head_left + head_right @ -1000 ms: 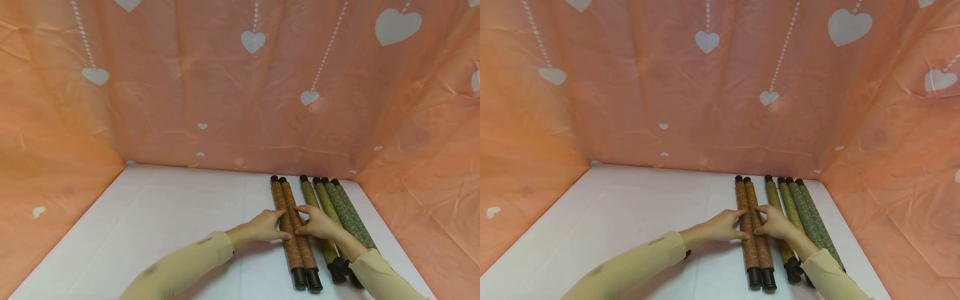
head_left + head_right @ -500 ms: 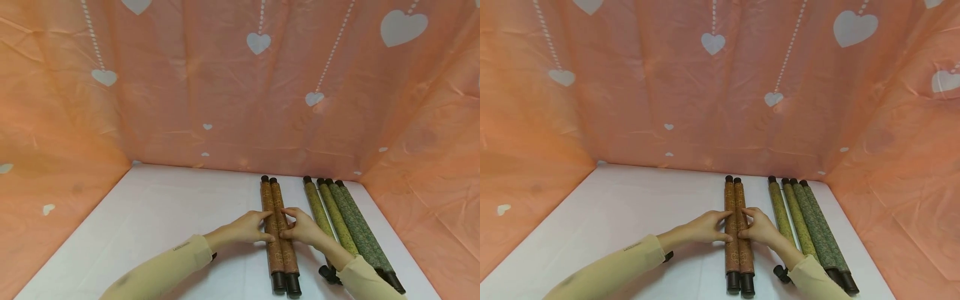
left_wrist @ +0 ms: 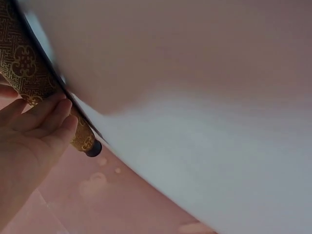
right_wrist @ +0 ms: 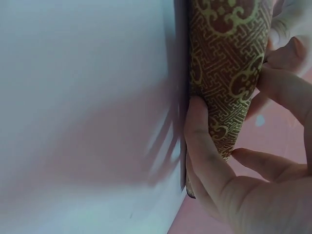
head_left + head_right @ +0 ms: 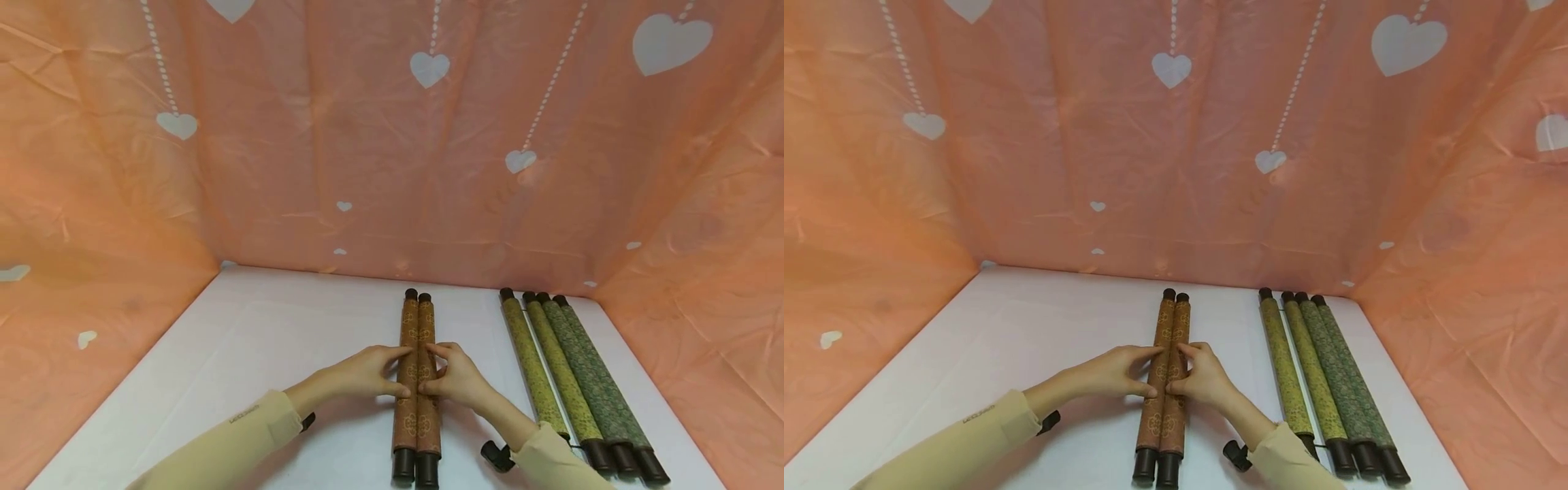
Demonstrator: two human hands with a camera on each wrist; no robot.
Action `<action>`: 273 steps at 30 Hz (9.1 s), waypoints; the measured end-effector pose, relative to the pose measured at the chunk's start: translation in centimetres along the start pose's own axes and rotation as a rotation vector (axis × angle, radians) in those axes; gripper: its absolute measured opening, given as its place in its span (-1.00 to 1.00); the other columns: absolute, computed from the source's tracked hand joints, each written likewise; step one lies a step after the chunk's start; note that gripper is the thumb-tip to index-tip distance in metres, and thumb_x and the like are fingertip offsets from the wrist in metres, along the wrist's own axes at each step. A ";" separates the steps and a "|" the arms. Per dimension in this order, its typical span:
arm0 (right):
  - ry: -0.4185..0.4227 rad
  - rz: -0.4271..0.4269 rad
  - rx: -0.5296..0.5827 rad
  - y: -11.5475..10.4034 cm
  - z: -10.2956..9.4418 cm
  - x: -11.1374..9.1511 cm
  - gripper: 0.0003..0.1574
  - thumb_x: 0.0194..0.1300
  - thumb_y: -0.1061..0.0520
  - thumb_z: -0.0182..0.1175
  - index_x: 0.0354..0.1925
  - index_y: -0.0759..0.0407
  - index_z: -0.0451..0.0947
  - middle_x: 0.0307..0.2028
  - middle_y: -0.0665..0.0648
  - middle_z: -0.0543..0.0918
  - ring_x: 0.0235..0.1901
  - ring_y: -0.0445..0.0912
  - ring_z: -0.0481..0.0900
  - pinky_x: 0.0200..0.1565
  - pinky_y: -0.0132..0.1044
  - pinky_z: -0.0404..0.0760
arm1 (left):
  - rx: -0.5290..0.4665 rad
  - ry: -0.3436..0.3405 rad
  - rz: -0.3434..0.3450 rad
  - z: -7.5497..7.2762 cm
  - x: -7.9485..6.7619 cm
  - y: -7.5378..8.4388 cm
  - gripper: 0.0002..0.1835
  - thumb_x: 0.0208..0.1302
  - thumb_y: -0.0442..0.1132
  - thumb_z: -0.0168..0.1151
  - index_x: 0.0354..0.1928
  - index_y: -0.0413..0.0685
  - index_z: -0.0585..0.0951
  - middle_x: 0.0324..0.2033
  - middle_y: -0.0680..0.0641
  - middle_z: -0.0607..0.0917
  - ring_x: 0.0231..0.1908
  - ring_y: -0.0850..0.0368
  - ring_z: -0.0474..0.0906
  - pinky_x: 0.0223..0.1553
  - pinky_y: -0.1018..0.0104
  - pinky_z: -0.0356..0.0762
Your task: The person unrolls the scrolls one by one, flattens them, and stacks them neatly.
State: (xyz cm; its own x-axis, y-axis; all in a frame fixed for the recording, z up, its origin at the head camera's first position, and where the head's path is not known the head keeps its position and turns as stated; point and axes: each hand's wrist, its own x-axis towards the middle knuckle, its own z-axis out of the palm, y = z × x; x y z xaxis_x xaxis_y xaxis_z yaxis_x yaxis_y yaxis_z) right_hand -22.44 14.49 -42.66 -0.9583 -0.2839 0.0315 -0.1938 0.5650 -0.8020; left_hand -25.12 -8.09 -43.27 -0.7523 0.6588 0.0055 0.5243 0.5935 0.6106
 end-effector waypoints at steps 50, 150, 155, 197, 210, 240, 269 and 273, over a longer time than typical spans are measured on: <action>-0.113 -0.229 -0.109 -1.0 3.1 -0.1 -0.03 0.08 0.15 0.53 0.39 0.42 0.43 0.49 0.45 0.22 0.35 0.45 0.33 0.28 0.34 0.40 | -0.007 0.002 -0.066 -1.4 -4.9 -1.8 -0.20 0.23 -0.03 0.40 0.48 -0.14 0.42 0.61 -0.28 -0.02 0.49 -0.45 0.06 0.26 -0.47 0.33; 0.008 -0.174 -0.180 3.8 -2.0 -2.9 -0.44 0.23 0.25 0.30 0.23 0.14 0.65 0.51 0.29 0.25 0.38 0.31 0.36 0.17 0.11 0.49 | 0.062 0.149 -0.148 -3.1 -9.0 -4.6 -0.33 0.26 -0.15 0.40 0.38 -0.20 0.46 0.51 -0.41 0.09 0.40 -0.48 0.21 0.19 -0.39 0.43; -0.012 -0.175 -0.189 4.0 -2.3 -3.1 -0.43 0.29 0.28 0.19 0.27 0.19 0.64 0.55 0.25 0.23 0.48 0.38 0.17 0.29 0.30 0.35 | 0.079 0.134 -0.153 -3.3 -9.4 -4.8 -0.36 0.23 -0.20 0.29 0.38 -0.17 0.51 0.53 -0.37 0.08 0.37 -0.45 0.24 0.14 -0.37 0.45; 0.011 -0.019 -0.169 5.7 -5.2 -5.1 -0.45 0.45 0.33 0.02 0.32 0.14 0.60 0.57 0.34 0.14 0.48 0.40 0.17 0.21 0.23 0.40 | 0.086 0.180 -0.234 -4.5 -12.4 -6.4 -0.40 0.27 -0.27 0.22 0.39 -0.18 0.53 0.51 -0.44 0.06 0.40 -0.54 0.15 0.19 -0.46 0.36; 0.063 0.009 -0.186 6.3 -5.8 -5.6 -0.30 0.22 -0.02 0.53 0.25 0.13 0.55 0.48 0.46 0.25 0.30 0.40 0.44 0.18 0.28 0.52 | 0.107 0.235 -0.258 -4.7 -13.1 -7.2 -0.19 0.17 0.06 0.54 0.35 -0.23 0.47 0.47 -0.44 0.12 0.38 -0.59 0.18 0.14 -0.50 0.40; 0.040 0.056 -0.268 7.0 -7.5 -6.2 -0.49 0.42 0.21 0.15 0.29 0.02 0.65 0.47 0.48 0.25 0.37 0.50 0.30 0.12 0.29 0.49 | 0.094 0.254 -0.255 -5.9 -15.0 -8.5 -0.40 0.10 -0.33 0.33 0.28 -0.16 0.58 0.40 -0.56 0.12 0.27 -0.61 0.26 0.00 -0.46 0.46; 0.102 0.001 -0.245 7.5 -8.0 -6.7 -0.38 0.18 0.27 0.40 0.24 0.20 0.60 0.33 0.44 0.38 -0.31 -0.08 0.37 -0.30 -0.18 0.38 | 0.163 0.306 -0.281 -6.8 -16.2 -9.7 -0.30 -0.03 -0.31 0.45 0.26 -0.24 0.55 0.17 -0.53 0.46 0.09 -0.43 0.55 0.01 -0.35 0.56; 0.083 0.017 -0.260 7.5 -8.1 -6.7 -0.38 0.25 0.25 0.35 0.29 0.16 0.59 0.38 0.48 0.33 -0.16 0.04 0.44 -0.23 -0.09 0.40 | 0.187 0.311 -0.295 -7.0 -16.3 -10.0 -0.29 -0.04 -0.29 0.46 0.27 -0.23 0.55 0.18 -0.52 0.47 0.09 -0.41 0.56 -0.03 -0.33 0.58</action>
State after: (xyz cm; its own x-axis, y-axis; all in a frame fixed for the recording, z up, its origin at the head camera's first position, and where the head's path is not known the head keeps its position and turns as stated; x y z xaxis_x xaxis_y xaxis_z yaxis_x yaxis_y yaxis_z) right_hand -19.16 26.89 -44.09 -0.9738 -0.2139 0.0768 -0.2144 0.7522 -0.6231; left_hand -20.90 -27.99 -43.88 -0.9490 0.2962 0.1076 0.3112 0.8268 0.4685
